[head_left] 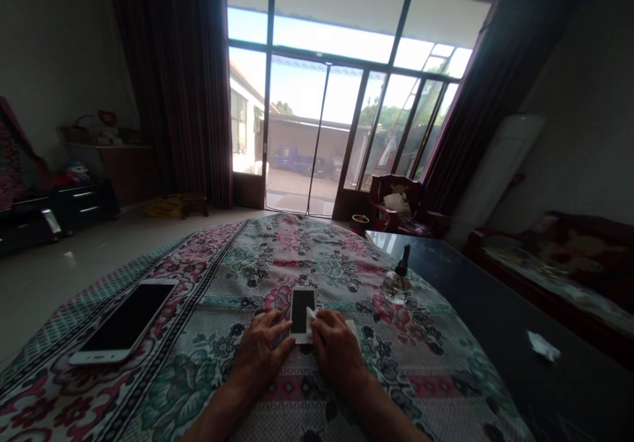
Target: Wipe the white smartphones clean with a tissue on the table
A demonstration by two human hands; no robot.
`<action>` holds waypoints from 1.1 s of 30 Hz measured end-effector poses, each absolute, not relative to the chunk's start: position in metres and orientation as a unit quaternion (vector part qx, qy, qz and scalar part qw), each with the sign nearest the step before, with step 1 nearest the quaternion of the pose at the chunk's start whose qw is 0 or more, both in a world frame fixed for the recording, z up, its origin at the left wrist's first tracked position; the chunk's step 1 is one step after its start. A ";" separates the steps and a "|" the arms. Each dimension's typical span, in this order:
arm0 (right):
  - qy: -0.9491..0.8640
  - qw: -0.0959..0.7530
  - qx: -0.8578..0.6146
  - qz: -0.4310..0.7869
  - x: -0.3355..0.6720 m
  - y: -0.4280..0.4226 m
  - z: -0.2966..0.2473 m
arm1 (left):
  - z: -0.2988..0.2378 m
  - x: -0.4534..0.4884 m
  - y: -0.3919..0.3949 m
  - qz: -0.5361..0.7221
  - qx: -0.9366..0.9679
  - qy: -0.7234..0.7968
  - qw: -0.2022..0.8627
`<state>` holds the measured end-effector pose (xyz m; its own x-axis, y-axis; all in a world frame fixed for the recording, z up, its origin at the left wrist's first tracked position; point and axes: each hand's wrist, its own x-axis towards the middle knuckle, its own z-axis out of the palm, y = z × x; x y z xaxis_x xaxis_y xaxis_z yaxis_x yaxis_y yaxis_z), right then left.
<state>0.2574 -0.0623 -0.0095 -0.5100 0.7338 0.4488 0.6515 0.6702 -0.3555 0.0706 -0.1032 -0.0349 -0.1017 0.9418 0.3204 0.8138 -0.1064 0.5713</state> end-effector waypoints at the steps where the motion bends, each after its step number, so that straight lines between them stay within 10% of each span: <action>1: -0.861 0.286 -0.414 0.069 0.257 -0.060 -0.010 | -0.035 0.071 -0.103 0.337 0.663 0.662 0.096; 33: -0.835 0.153 -0.528 0.006 0.231 -0.023 0.000 | -0.029 0.072 -0.104 0.341 0.649 0.668 0.129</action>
<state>0.2305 -0.0232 0.0002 -0.3946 0.8844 0.2494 0.8808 0.4414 -0.1714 0.0724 -0.1041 -0.0290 -0.1250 0.9545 0.2706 0.7789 -0.0746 0.6227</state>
